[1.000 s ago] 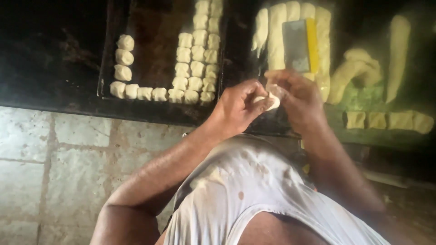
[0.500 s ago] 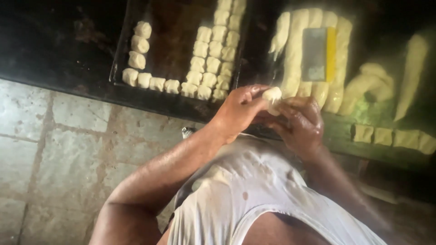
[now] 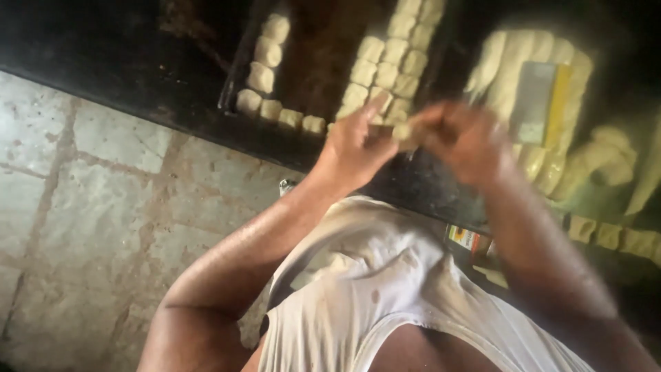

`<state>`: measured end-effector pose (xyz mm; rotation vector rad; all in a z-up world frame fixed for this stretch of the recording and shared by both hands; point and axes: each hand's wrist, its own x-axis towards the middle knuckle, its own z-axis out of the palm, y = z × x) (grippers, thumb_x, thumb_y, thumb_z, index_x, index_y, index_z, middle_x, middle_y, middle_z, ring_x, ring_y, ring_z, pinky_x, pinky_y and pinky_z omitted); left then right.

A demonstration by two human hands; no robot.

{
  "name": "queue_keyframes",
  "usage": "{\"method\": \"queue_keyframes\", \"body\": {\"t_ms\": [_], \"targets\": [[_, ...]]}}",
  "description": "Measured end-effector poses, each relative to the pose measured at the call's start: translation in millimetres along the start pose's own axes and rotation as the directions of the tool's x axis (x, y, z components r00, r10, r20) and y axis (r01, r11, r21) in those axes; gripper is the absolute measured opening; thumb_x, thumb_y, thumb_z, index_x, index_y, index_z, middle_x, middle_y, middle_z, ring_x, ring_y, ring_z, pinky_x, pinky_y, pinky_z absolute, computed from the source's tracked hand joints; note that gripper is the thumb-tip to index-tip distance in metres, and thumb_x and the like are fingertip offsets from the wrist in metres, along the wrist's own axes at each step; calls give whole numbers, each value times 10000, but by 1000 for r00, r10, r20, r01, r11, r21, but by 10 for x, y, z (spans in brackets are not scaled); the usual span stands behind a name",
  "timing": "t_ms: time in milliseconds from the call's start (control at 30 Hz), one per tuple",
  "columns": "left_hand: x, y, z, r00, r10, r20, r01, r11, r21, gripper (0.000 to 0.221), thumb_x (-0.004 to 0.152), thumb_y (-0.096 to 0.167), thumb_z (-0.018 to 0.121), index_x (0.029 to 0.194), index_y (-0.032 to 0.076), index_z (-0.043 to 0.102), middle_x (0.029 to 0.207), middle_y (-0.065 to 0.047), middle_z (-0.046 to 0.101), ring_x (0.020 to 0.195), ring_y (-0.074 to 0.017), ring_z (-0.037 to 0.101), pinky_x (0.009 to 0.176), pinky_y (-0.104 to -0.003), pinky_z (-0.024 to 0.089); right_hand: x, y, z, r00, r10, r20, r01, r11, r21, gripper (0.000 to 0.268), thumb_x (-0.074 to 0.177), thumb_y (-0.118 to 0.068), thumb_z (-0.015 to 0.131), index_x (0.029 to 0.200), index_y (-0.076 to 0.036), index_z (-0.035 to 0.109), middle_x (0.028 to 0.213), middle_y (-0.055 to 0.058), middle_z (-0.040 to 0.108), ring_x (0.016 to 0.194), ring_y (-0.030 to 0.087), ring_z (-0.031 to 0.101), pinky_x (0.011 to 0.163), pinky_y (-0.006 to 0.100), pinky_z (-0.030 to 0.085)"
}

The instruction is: Manually shaping small pieces of dough into uniform buns and placing them on a baking tray.

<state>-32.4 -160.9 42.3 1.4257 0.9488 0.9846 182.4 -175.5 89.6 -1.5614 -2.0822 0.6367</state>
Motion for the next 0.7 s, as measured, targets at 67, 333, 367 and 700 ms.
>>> {"method": "queue_keyframes", "body": {"t_ms": [67, 333, 367, 700], "targets": [[75, 32, -221, 998, -46, -41, 44, 997, -56, 599, 924, 91, 667, 1465, -29, 439, 1222, -180, 725, 1034, -207, 735, 883, -359, 634, 312, 162, 4, 998, 64, -9, -59, 954, 294, 132, 1038, -31, 675, 1161, -69, 703, 1069, 91, 745, 974, 179, 735, 854, 289, 624], [688, -440, -765, 967, 225, -116, -158, 895, 416, 323, 966, 138, 700, 1264, 24, 652, 1206, -152, 732, 1099, -274, 714, 967, -412, 589, 1259, 530, 430, 887, -319, -334, 172, 899, -403, 199, 1166, -121, 557, 1057, -58, 712, 949, 99, 713, 812, 220, 681, 699, 347, 552], [768, -421, -789, 951, 287, -113, -192, 838, 511, 282, 951, 144, 713, 1212, 41, 686, 1175, -147, 741, 1083, -306, 706, 958, -439, 577, 1326, 653, 485, 846, -461, -270, 252, 790, -559, 202, 1179, -127, 541, 1114, -66, 722, 1002, 104, 713, 866, 238, 693, 745, 363, 586], [1761, -991, -621, 950, 302, 81, -273, 678, 683, 254, 989, 186, 672, 1215, 76, 713, 1120, -225, 717, 1014, -410, 671, 863, -514, 541, -604, 692, -72, 933, 236, -272, -312, 907, -282, 168, 1142, -198, 633, 1242, -111, 736, 1225, 176, 740, 706, 191, 695, 645, 359, 593]]}}
